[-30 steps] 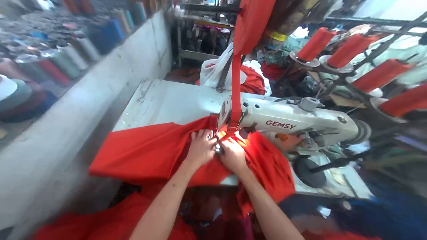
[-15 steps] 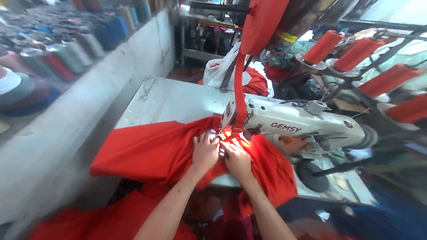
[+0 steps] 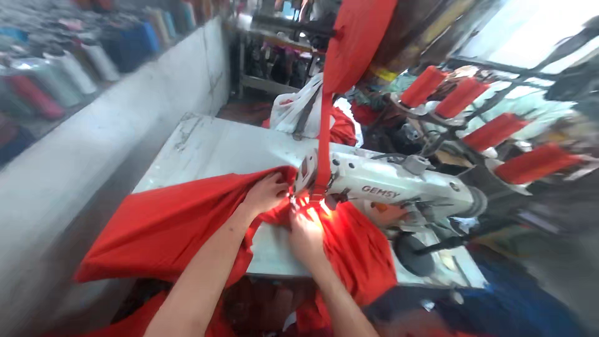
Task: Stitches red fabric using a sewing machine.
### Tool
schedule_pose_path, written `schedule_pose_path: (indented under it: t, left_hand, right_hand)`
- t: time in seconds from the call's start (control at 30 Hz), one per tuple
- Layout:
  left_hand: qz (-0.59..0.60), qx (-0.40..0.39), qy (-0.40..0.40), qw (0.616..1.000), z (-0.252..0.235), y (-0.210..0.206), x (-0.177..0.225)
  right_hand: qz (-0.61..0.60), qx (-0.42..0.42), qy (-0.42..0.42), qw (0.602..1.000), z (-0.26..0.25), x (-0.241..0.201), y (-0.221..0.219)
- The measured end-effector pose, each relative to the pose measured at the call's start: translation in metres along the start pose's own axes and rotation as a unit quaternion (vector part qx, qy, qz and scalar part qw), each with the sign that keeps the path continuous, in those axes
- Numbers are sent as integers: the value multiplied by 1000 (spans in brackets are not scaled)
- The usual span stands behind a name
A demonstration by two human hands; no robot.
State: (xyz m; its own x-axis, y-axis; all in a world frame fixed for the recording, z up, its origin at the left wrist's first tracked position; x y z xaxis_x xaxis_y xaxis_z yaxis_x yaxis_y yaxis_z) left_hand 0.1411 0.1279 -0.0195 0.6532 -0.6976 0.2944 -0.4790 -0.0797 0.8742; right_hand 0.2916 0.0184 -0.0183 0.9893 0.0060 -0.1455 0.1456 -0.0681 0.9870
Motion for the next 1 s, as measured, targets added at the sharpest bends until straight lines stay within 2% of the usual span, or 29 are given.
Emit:
schedule_pose_path:
  t: [0.1, 0.13, 0.2, 0.27, 0.33, 0.4, 0.43, 0.47, 0.57, 0.6, 0.67, 0.73, 0.83, 0.87, 0.93, 1.0]
  left_hand:
    - [-39, -7, 85, 996, -4, 11, 18]
    - [-39, 20, 114, 993, 0, 15, 32]
    - [16, 136, 124, 983, 18, 13, 55]
    - [97, 172, 127, 972, 42, 4, 61]
    - [96, 137, 112, 980, 55, 1, 53]
    - [64, 105, 77, 989, 50, 4, 41]
    - [53, 90, 67, 992, 44, 8, 34]
    - [47, 77, 65, 994, 38, 12, 27]
    - [45, 48, 95, 993, 18, 11, 9]
    - [36, 48, 105, 993, 11, 7, 6]
    - [18, 45, 132, 990, -3, 2, 4]
    - [8, 29, 173, 984, -13, 3, 5]
    - [11, 36, 213, 976, -23, 1, 4]
    - [20, 44, 217, 975, -26, -2, 1]
    - [42, 69, 210, 974, -31, -4, -5]
    - [62, 75, 198, 975, -33, -5, -7]
  right_hand:
    - [-22, -78, -18, 997, 1, 2, 12]
    - [-35, -78, -16, 996, 1, 5, 11]
    - [-69, -74, -12, 995, 4, 9, 13]
    - [-87, -100, -2, 991, 2, 9, 21]
    - [-90, -109, 28, 990, -3, 14, 21]
    - [-104, -35, 75, 991, -9, 34, 13]
    - [-112, -2, 80, 991, -14, 46, 12]
    - [-119, -9, 54, 991, -20, 58, 17]
    - [-109, -74, -81, 988, -40, 83, 40]
    - [-105, -82, -91, 987, -45, 85, 43]
    - [-122, -35, -20, 992, -48, 82, 34]
    - [-177, 6, 12, 984, -47, 76, 27]
    - [-224, 44, -23, 973, -51, 68, 28]
    - [-196, 17, -31, 980, -55, 65, 25]
    - [-81, -100, -26, 991, -67, 55, 19]
    - [-65, -176, -25, 982, -74, 46, 13]
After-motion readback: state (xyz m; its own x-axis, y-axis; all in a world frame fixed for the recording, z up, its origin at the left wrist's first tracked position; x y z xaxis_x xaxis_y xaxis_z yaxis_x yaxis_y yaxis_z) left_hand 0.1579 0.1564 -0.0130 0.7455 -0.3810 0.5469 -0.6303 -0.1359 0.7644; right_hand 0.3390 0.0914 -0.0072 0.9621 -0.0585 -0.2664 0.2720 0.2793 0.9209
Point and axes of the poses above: each hand's wrist, its own z-axis away from the middle knuckle, its own y-axis out of the back of the hand, x = y × z, the point moved 3 cm from there along -z, towards the middle knuckle, and after that the axes turned 10 degrees about -y, right-handed, at the moved point
